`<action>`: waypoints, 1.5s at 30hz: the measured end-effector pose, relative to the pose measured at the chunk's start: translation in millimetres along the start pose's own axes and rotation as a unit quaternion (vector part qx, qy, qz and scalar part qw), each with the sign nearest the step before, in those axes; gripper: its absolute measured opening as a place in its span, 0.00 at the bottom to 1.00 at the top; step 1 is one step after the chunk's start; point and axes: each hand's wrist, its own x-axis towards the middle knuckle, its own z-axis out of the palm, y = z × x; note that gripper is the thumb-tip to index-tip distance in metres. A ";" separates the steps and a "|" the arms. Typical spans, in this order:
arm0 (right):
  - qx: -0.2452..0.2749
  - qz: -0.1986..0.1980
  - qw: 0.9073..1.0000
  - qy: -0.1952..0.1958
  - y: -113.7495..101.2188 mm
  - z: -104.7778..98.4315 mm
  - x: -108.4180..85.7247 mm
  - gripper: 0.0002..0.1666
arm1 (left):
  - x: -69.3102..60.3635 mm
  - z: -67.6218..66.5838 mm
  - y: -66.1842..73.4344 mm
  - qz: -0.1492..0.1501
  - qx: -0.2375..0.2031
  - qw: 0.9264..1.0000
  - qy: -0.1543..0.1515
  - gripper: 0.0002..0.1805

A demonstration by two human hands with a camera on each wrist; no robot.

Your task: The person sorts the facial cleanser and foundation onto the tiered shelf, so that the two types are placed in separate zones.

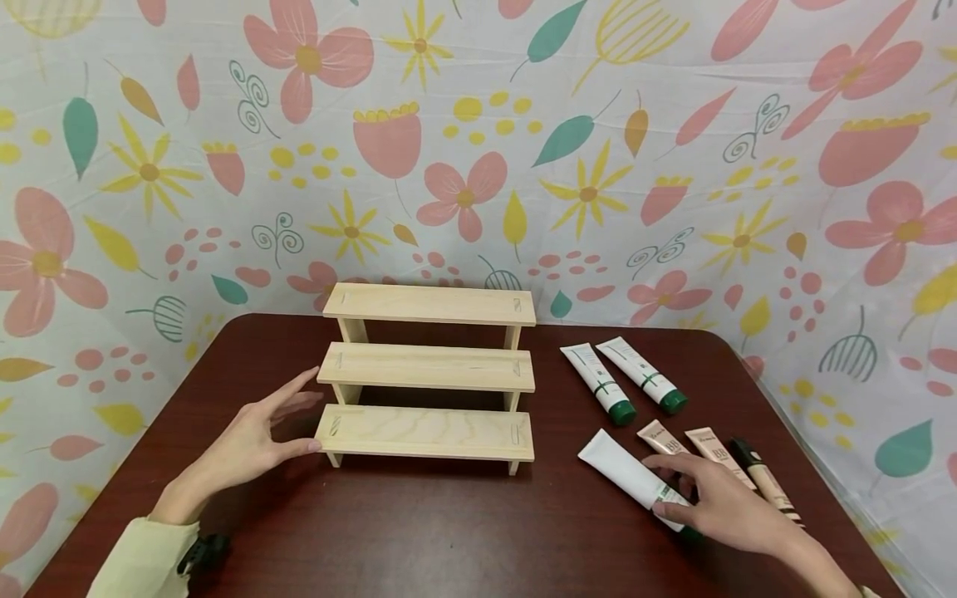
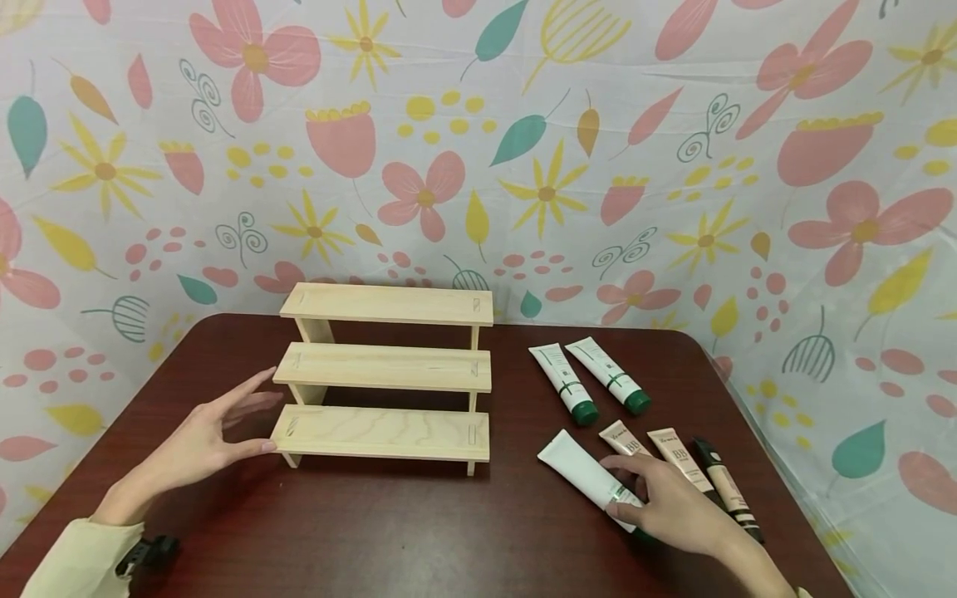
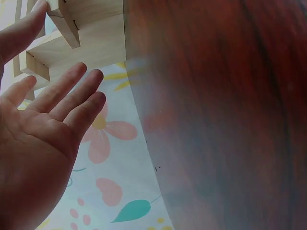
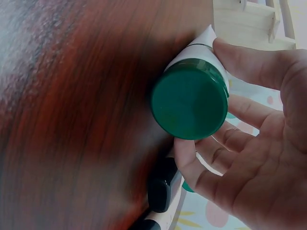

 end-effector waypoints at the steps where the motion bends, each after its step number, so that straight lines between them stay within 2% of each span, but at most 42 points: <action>1: -0.001 -0.003 1.000 0.004 -0.3 0.9 1.0 0.35 | 0.0 0.0 -0.8 0.000 -0.002 1.000 0.000 0.58; 7: 0.011 -0.027 0.999 0.021 -2.5 6.5 10.2 0.33 | 1.1 1.0 -4.3 0.004 -0.016 1.000 -0.004 0.58; 15: 0.037 -0.033 0.998 0.028 -2.0 9.6 17.0 0.33 | 3.1 1.4 -6.0 0.011 -0.036 0.999 -0.011 0.60; 22: 0.090 -0.061 0.994 -0.018 4.0 2.1 12.9 0.31 | 6.0 1.7 -5.4 0.024 -0.060 0.998 -0.019 0.58; 29: 0.124 -0.081 0.987 -0.064 14.0 -4.8 15.6 0.30 | 4.9 1.2 -3.4 0.023 -0.056 0.998 -0.021 0.58; 40: 0.180 -0.062 0.977 -0.093 13.0 -7.7 21.3 0.34 | 5.0 0.5 -2.8 0.015 -0.065 0.998 -0.022 0.58; 45: 0.185 -0.051 0.974 -0.116 13.1 -10.3 23.0 0.35 | 5.1 0.2 -2.6 0.019 -0.065 0.997 -0.023 0.58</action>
